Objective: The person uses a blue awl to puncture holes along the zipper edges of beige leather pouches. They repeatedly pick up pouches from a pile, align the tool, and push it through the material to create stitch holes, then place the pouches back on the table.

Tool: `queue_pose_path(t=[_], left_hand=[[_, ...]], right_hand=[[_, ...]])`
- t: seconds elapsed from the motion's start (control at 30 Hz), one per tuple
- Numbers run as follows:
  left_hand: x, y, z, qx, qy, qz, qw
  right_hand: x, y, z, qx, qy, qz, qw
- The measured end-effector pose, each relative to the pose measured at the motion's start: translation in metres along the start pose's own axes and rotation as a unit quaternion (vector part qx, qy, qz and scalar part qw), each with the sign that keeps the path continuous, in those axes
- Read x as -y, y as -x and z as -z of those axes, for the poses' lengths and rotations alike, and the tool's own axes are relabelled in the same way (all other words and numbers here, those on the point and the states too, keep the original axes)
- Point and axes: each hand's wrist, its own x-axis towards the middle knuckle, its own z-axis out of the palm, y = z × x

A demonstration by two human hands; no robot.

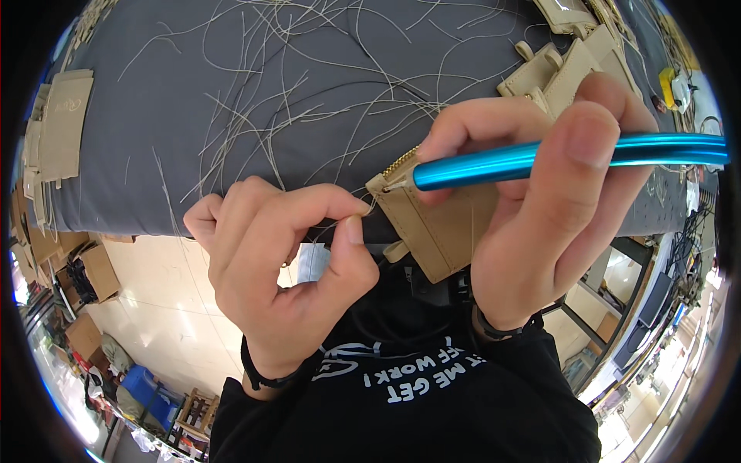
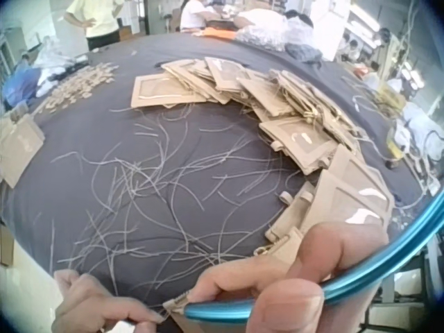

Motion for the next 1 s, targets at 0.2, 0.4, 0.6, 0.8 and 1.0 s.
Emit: queue_pose_path(t=[0.2,0.4,0.6,0.8,1.0], left_hand=[[0.003,0.002,0.002,0.002,0.002,0.000,1.000],[0.005,0.003,0.002,0.003,0.008,-0.014,1.000],[0.002,0.003,0.003,0.003,0.014,-0.016,1.000],[-0.005,0.004,0.002,-0.035,0.061,0.074,0.995],[-0.003,0.004,0.001,-0.041,0.041,0.019,0.998]], right_hand=[[-0.001,0.005,-0.012,-0.037,-0.029,0.077,0.996],[-0.004,0.004,-0.001,-0.034,-0.023,0.007,0.999],[-0.003,0.003,-0.002,-0.029,-0.022,0.011,0.999],[0.002,0.004,-0.003,-0.034,-0.082,-0.013,0.996],[-0.005,0.001,0.004,0.001,-0.059,0.027,0.998]])
